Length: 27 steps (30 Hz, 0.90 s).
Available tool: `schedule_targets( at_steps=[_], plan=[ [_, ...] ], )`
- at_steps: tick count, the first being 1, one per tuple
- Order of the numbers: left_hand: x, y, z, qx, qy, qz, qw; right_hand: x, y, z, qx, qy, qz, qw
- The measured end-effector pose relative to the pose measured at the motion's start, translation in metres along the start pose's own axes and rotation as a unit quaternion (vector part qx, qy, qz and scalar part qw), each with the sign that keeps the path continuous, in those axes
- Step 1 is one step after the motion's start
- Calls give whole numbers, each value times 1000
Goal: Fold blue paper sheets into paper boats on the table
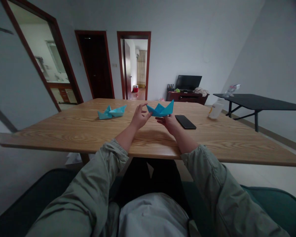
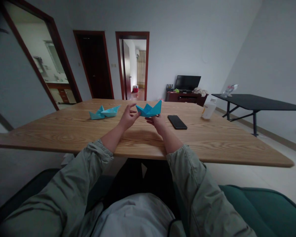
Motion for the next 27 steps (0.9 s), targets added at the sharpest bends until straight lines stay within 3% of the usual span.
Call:
schedule_targets(
  at_steps=[2,5,9,14,20,27],
  plan=[
    [-3,4,16,-64,-104,2,993,4,0,-3,32,49,38,998],
    [-22,8,39,-153,-240,-50,957,2,2,-10,95,122,67,986],
    [-31,5,48,-140,-314,-27,939,-8,10,-21,134,248,81,956],
    [-25,2,44,-122,-305,-5,945,-14,22,-35,140,382,131,904],
    [-23,2,40,-109,-239,-16,965,-14,25,-40,171,446,163,863],
    [-26,2,40,-133,-199,-39,970,-18,24,-41,255,457,110,845]
  ],
)
Point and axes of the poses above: each hand's wrist, its own y-axis away from the middle knuckle, its own x-axis out of the back of the hand, z = x × y, the point moved 6 cm from there along -y, towards the middle knuckle, and after that the axes turned 11 degrees about -z, right-handed, at the moved point
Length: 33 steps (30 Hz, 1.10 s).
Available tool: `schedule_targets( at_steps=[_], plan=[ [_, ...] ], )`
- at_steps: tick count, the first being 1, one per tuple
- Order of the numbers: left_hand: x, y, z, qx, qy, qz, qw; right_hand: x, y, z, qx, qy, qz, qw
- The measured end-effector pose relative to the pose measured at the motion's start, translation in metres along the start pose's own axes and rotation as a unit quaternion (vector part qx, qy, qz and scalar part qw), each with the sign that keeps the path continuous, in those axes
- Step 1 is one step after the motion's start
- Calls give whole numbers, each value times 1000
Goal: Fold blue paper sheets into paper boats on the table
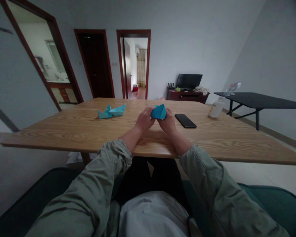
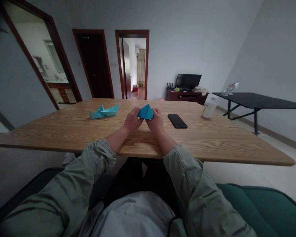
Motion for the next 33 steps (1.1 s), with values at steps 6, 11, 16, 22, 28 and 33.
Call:
schedule_targets(
  at_steps=[6,11,16,22,28,33],
  plan=[
    [3,2,-13,11,45,-1,999,3,0,-6,46,65,-20,997],
    [6,4,-12,-11,28,6,1000,3,2,-8,52,95,-32,994],
    [6,7,-1,-50,1,21,999,0,4,-15,71,132,-41,988],
    [5,7,4,-59,-9,9,998,6,5,-24,69,135,-31,988],
    [12,7,4,-50,-10,28,998,9,6,-25,83,117,-30,989],
    [15,7,4,-49,-10,22,999,10,5,-22,79,107,-29,991]
  ],
)
Point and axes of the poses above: each hand's wrist, its own y-axis away from the middle knuckle, its own x-axis out of the back of the hand, z = x × y, the point moved 6 cm from there along -y, towards the middle knuckle, and after that the axes turned 11 degrees about -z, right-handed, at the moved point
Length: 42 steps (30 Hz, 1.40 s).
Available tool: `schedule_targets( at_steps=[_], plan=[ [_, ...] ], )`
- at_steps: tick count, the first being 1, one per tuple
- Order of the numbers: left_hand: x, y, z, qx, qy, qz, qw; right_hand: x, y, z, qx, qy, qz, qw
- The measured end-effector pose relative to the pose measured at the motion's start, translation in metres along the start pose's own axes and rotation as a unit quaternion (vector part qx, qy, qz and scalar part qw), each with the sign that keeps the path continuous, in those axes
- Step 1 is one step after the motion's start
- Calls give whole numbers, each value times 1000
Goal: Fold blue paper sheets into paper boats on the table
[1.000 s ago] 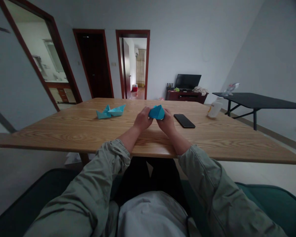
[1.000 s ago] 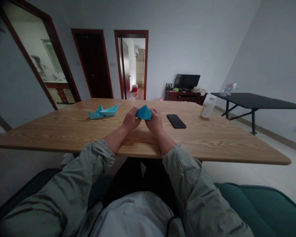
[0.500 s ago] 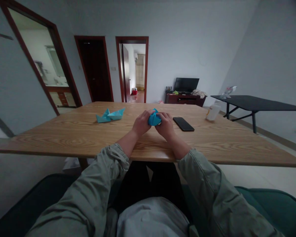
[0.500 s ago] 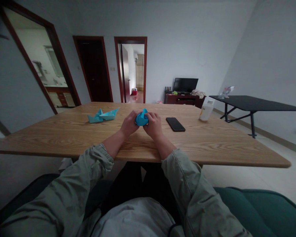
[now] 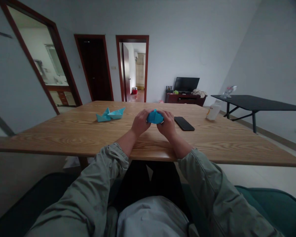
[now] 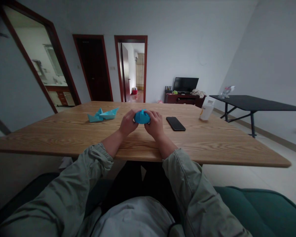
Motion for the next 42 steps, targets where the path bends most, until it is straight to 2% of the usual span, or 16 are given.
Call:
schedule_targets(
  at_steps=[9,15,24,31,36,39,42],
  plan=[
    [3,1,-2,-7,25,2,1000,0,1,2,32,-65,1,997],
    [-3,1,-5,18,28,-1,999,-5,0,1,22,-66,-9,998],
    [-11,0,-5,-7,60,-18,998,-9,0,-1,54,-121,-9,991],
    [-10,2,-16,36,84,32,995,-15,-2,0,44,-131,-19,990],
    [-15,-1,-12,11,83,3,996,-18,-3,-1,52,-135,-33,989],
    [-15,-1,-11,10,84,-1,996,-17,-3,4,51,-126,-17,991],
    [-10,1,-14,13,82,21,996,-15,-2,11,27,-115,8,993]
  ],
)
Point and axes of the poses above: each hand's wrist, its own y-axis away from the middle knuckle, its own x-axis out of the back of the hand, z = x × y, the point moved 6 cm from there along -y, towards the middle knuckle, and after that the axes turned 11 degrees about -z, right-handed, at the moved point
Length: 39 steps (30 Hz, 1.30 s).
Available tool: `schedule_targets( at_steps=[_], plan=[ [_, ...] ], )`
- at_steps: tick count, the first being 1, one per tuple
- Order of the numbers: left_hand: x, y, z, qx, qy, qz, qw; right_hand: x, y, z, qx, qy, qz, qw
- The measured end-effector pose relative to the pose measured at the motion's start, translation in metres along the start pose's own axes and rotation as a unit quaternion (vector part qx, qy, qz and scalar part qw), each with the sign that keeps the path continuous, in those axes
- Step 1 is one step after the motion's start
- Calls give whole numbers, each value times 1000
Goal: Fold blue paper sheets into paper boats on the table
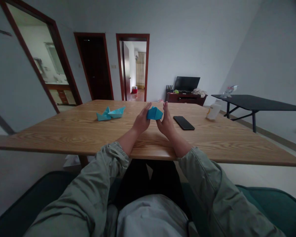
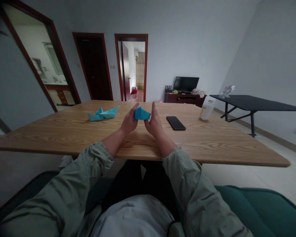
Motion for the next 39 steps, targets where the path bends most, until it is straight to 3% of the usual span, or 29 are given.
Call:
schedule_targets(
  at_steps=[4,10,17,22,29,34,39],
  plan=[
    [5,2,-7,35,24,39,998,0,1,7,-36,5,16,999],
    [-2,1,-12,75,76,26,994,-8,2,15,-68,-36,14,997],
    [-4,0,-6,41,22,14,999,-8,0,4,-41,-17,-1,999],
    [-6,0,-9,30,53,17,998,-7,-1,-2,-21,12,-16,1000],
    [-4,3,-15,95,107,12,990,-3,3,3,-33,-9,5,999],
    [-3,5,-33,182,225,37,957,-5,4,3,-35,-34,-7,999],
    [-7,8,-50,288,413,54,862,-5,5,5,-43,-54,-9,998]
  ],
)
Point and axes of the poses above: each hand's wrist, its own y-axis away from the middle knuckle, its own x-axis out of the back of the hand, z = x × y, the point moved 6 cm from there along -y, towards the middle knuckle, and after that the axes turned 11 degrees about -z, right-handed, at the moved point
